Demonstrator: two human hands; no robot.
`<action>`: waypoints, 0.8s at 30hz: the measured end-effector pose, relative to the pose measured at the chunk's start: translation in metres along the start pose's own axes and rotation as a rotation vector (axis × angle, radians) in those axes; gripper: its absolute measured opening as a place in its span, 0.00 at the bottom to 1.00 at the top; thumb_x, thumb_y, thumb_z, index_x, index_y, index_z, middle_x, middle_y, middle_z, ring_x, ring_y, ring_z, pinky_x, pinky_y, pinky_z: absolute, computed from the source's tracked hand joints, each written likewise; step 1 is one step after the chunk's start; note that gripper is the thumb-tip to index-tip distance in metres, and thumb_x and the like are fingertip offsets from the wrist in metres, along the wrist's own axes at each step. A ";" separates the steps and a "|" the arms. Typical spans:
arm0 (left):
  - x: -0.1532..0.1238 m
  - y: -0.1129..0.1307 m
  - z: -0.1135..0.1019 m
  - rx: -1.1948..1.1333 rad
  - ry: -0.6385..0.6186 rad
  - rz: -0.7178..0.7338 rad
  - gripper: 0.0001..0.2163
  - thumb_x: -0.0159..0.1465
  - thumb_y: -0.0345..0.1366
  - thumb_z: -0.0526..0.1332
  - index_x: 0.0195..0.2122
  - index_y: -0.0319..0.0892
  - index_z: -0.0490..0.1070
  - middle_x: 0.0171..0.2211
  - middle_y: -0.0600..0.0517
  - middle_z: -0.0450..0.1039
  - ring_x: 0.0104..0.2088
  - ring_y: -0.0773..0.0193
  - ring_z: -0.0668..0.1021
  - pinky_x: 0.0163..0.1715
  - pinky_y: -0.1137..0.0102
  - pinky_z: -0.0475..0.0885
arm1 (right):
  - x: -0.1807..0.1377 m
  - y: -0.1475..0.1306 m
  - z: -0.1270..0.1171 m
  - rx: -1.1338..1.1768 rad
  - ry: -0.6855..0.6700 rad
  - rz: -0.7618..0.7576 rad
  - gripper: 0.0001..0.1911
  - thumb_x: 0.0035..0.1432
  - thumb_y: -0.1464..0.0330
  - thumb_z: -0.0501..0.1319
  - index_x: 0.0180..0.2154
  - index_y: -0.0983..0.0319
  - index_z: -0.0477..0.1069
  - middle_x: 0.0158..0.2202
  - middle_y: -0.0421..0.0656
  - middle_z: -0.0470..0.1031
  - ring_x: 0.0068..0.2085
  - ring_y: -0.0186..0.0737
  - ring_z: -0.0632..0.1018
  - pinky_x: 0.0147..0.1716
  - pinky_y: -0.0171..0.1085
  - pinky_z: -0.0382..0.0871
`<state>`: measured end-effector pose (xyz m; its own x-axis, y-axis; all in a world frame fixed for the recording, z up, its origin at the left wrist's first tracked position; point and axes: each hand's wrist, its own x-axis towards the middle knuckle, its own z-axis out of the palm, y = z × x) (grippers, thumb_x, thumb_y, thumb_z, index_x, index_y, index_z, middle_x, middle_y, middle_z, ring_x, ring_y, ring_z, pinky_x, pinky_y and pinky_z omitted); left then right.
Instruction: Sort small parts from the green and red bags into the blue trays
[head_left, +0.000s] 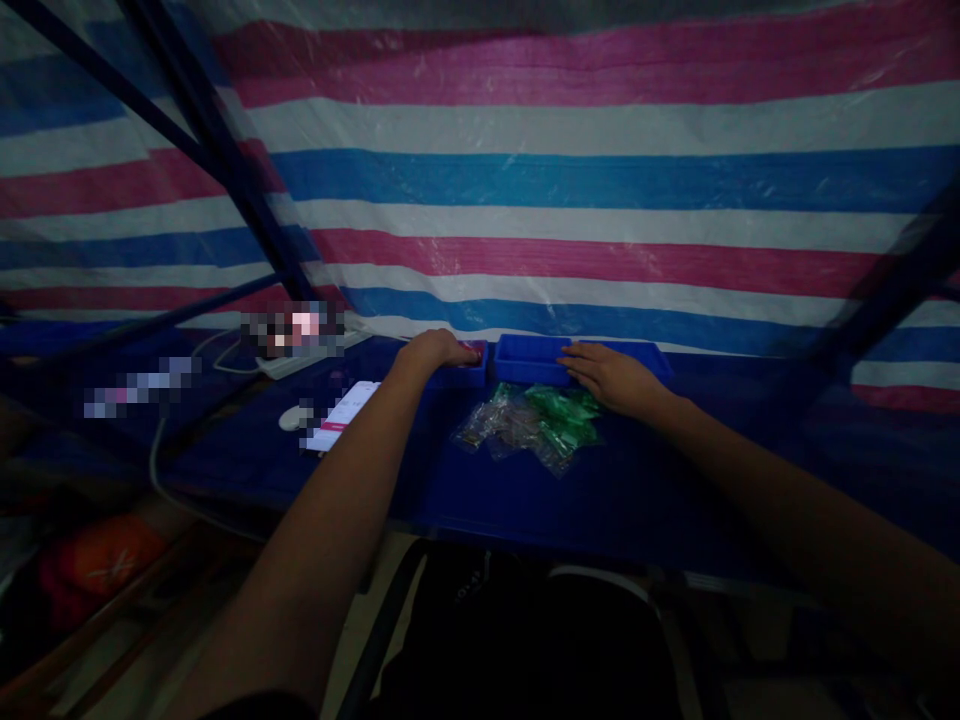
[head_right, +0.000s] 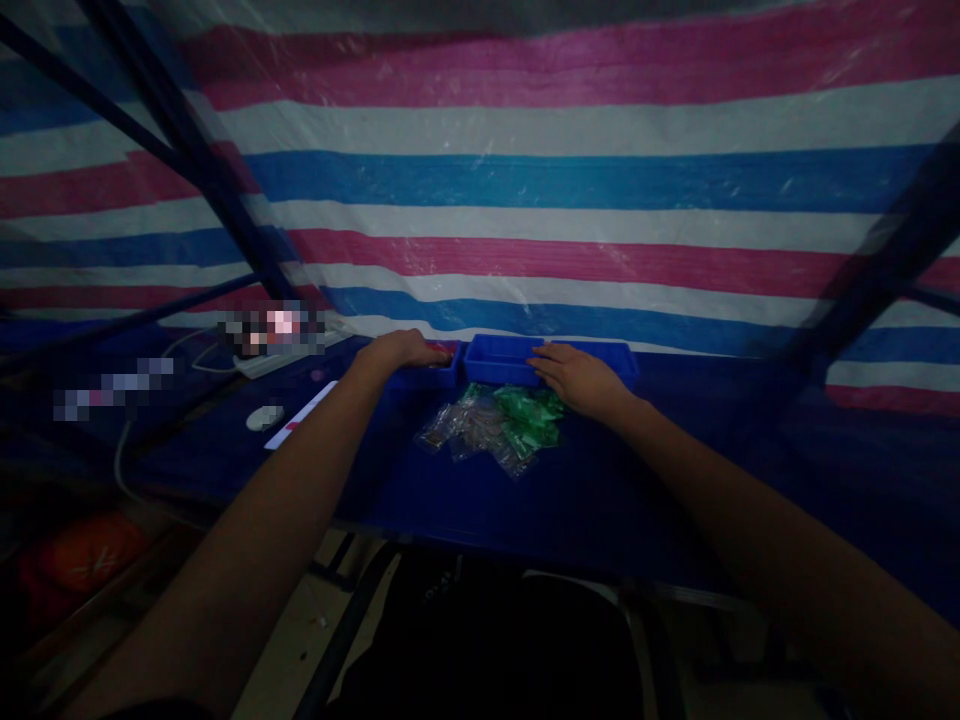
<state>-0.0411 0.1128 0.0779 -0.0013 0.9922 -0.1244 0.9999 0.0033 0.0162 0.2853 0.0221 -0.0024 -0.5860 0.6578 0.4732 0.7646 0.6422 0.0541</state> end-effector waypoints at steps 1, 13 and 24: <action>-0.001 0.002 -0.001 -0.006 -0.004 -0.008 0.45 0.47 0.68 0.66 0.58 0.39 0.73 0.58 0.33 0.73 0.54 0.34 0.76 0.49 0.54 0.74 | 0.000 0.000 0.000 0.002 -0.002 0.002 0.22 0.72 0.65 0.52 0.63 0.59 0.69 0.64 0.49 0.70 0.65 0.51 0.70 0.64 0.53 0.66; 0.001 0.005 -0.005 -0.100 -0.028 -0.087 0.53 0.44 0.57 0.73 0.66 0.35 0.58 0.57 0.33 0.73 0.52 0.41 0.79 0.43 0.64 0.75 | 0.001 0.001 0.002 -0.008 -0.010 0.002 0.22 0.72 0.65 0.51 0.62 0.59 0.69 0.63 0.48 0.71 0.65 0.50 0.70 0.64 0.52 0.66; 0.011 0.012 0.000 -0.156 -0.042 -0.057 0.48 0.44 0.46 0.75 0.65 0.36 0.59 0.40 0.40 0.81 0.36 0.50 0.82 0.32 0.64 0.74 | 0.001 -0.002 0.001 0.015 -0.003 0.022 0.22 0.71 0.65 0.52 0.62 0.59 0.70 0.63 0.49 0.71 0.65 0.51 0.70 0.64 0.52 0.67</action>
<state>-0.0291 0.1233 0.0768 -0.0536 0.9839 -0.1704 0.9836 0.0815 0.1611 0.2833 0.0218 -0.0025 -0.5697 0.6730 0.4717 0.7733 0.6333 0.0302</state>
